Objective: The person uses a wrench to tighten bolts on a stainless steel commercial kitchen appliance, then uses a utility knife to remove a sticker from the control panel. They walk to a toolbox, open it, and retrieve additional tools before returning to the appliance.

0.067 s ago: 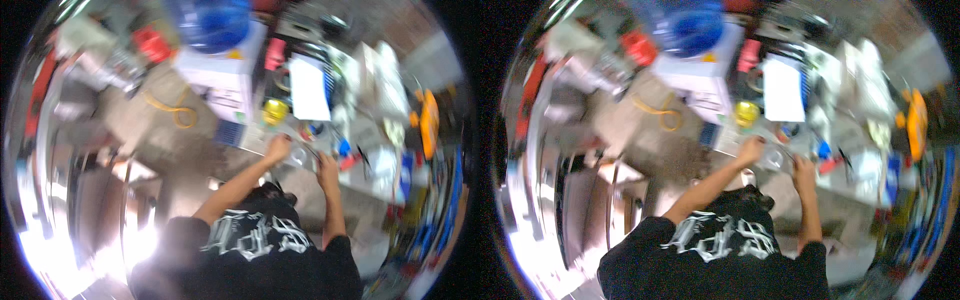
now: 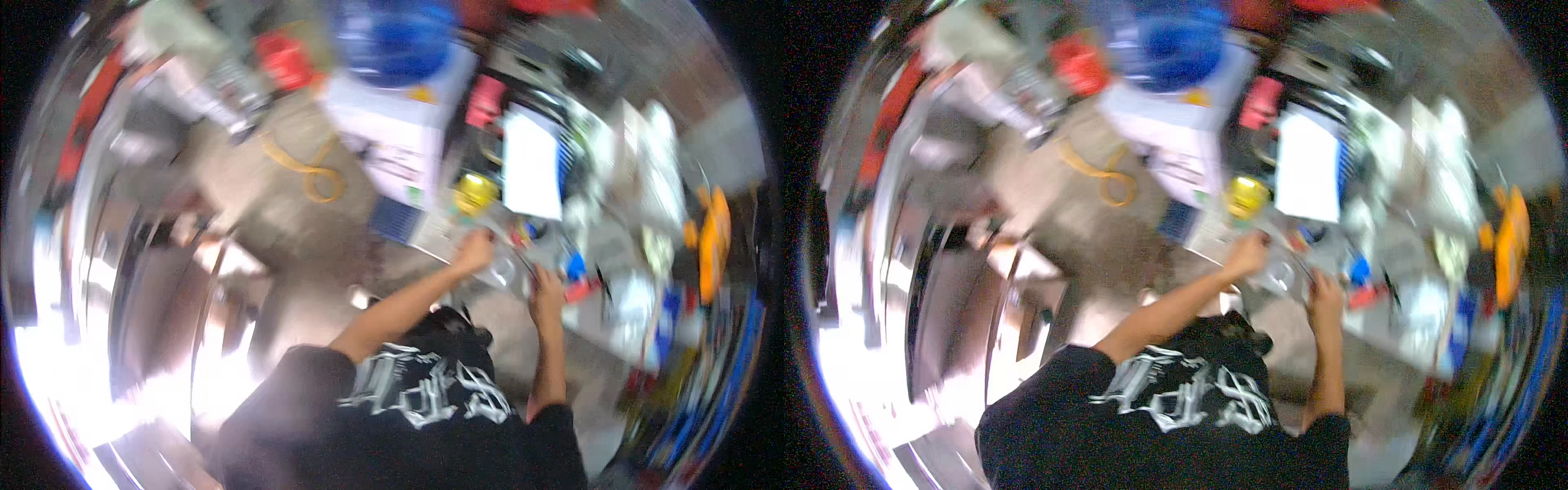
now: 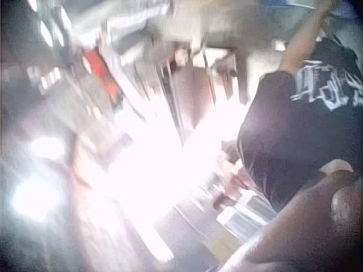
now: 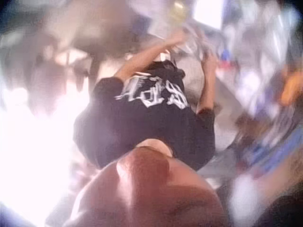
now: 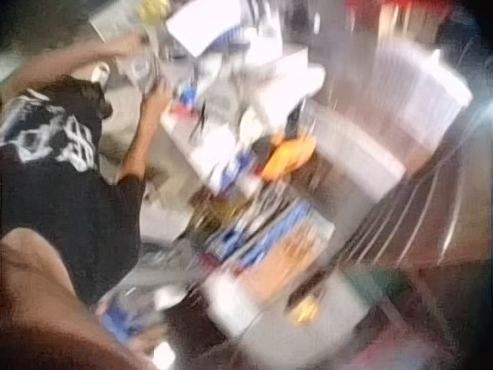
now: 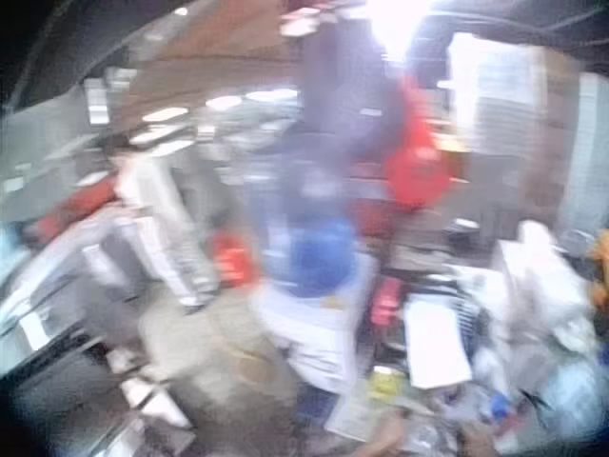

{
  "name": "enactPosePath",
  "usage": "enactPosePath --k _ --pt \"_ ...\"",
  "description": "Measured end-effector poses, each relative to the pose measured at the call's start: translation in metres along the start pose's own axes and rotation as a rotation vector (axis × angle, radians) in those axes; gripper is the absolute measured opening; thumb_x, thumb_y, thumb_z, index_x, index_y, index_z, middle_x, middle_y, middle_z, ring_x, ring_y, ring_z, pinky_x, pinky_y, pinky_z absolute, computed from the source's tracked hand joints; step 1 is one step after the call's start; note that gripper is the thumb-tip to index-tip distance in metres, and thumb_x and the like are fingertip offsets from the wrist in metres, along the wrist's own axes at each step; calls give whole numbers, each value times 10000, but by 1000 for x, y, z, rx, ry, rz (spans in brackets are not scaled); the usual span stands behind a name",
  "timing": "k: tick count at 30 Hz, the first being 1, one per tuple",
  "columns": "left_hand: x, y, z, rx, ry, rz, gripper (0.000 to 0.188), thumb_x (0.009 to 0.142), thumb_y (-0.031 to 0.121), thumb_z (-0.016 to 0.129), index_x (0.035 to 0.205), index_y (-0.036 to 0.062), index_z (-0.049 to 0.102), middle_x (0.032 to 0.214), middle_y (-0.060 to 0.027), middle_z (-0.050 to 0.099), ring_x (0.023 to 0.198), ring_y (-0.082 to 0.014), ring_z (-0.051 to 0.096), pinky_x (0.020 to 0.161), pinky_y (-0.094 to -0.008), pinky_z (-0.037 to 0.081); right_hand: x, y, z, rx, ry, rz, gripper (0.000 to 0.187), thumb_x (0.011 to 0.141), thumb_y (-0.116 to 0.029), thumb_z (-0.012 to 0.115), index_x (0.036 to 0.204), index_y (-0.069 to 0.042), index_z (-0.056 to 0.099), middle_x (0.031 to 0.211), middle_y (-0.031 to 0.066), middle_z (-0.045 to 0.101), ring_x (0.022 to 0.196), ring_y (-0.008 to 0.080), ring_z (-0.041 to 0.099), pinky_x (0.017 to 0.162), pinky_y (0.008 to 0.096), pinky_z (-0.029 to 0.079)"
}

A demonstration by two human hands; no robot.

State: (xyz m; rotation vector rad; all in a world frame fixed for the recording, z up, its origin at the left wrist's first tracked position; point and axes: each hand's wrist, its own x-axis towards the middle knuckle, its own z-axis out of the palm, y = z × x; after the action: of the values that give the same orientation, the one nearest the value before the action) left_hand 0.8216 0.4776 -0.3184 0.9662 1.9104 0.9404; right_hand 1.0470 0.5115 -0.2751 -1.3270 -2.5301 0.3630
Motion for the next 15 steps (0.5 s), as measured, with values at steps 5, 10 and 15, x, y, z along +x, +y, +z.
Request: enactPosePath --k 5,10,15 --pt "41 -8 26 61 51 113 201 909 132 524 917 -53 600 1095 -302 596 1070 -449 600 904 -555 489 34 32 2 138 -160 -190 351 1032 -174 578 1316 28 616 1157 276 654 1068 458 621 946 487 487" --pt "33 -10 34 166 189 147 496 904 176 575 1331 -57 477 1238 -353 551 1228 -482 556 1014 -529 498 54 59 17 135 -256 -338 415 997 -100 575 1376 68 566 1235 292 645 1157 474 602 1000 502 471" --pt "43 -17 36 229 201 162 454 915 180 566 1290 -67 498 1239 -326 571 1164 -458 610 956 -513 536 68 61 33 241 -80 -628 425 973 -64 583 1384 45 572 1221 290 655 1149 476 607 999 501 473"
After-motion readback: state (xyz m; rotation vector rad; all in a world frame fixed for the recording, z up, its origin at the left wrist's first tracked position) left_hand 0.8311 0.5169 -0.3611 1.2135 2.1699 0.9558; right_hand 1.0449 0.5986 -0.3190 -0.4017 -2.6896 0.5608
